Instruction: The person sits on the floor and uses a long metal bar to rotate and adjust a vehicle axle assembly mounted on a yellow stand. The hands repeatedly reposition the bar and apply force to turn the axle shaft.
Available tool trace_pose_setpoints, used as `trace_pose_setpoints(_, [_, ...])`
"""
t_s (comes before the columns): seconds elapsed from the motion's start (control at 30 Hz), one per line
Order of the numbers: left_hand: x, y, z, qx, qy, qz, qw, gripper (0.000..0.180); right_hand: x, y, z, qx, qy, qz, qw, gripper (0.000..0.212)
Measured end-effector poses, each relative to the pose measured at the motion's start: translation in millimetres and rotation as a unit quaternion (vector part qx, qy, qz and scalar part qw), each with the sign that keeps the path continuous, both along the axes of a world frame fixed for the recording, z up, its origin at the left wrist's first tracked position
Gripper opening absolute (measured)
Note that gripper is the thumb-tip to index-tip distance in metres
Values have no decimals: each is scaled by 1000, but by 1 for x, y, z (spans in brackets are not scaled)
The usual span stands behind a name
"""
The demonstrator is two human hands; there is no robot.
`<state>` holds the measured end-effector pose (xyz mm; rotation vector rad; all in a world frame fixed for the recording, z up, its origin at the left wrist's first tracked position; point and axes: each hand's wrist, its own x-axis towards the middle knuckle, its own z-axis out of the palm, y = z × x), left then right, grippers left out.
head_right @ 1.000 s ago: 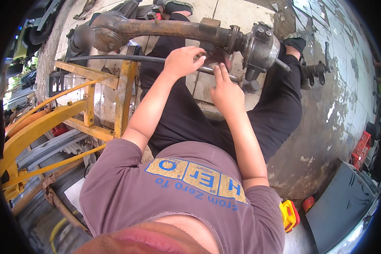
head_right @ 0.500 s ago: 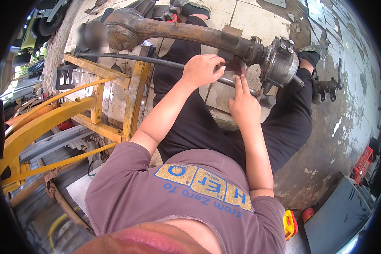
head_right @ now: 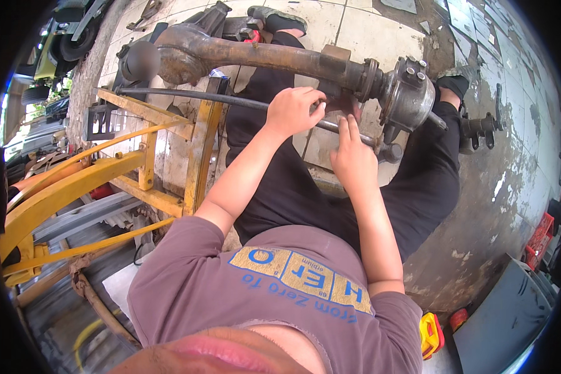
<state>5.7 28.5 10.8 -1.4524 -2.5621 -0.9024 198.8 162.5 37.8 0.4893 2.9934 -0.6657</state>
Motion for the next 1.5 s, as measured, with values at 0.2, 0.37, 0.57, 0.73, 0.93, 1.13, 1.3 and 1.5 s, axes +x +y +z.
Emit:
trace_pose_setpoints(0.2, [1,-2,1,-11,4,10,1000,15,10,-6,2,-18,-2,-4,1000,75])
trace_pose_setpoints(0.37, [2,-5,0,-16,-16,16,1000,14,19,-8,2,7,11,15,1000,79])
trace_pose_setpoints(0.57, [6,2,2,-19,-6,12,1000,16,13,-4,-13,39,28,14,999,83])
trace_pose_setpoints(0.73, [9,-1,1,-70,-24,31,997,20,24,-9,-3,11,23,11,1000,79])
trace_pose_setpoints(0.93, [9,-3,2,-87,-46,44,994,22,33,-14,-1,-2,18,29,999,77])
trace_pose_setpoints(1.13, [8,0,5,-89,-49,43,994,23,17,-11,-6,22,7,17,1000,86])
trace_pose_setpoints(1.3, [3,3,7,-81,-18,33,996,23,7,-7,-11,39,30,7,999,81])
trace_pose_setpoints(1.5, [4,1,7,-88,-27,39,995,23,24,-13,-6,56,33,24,998,73])
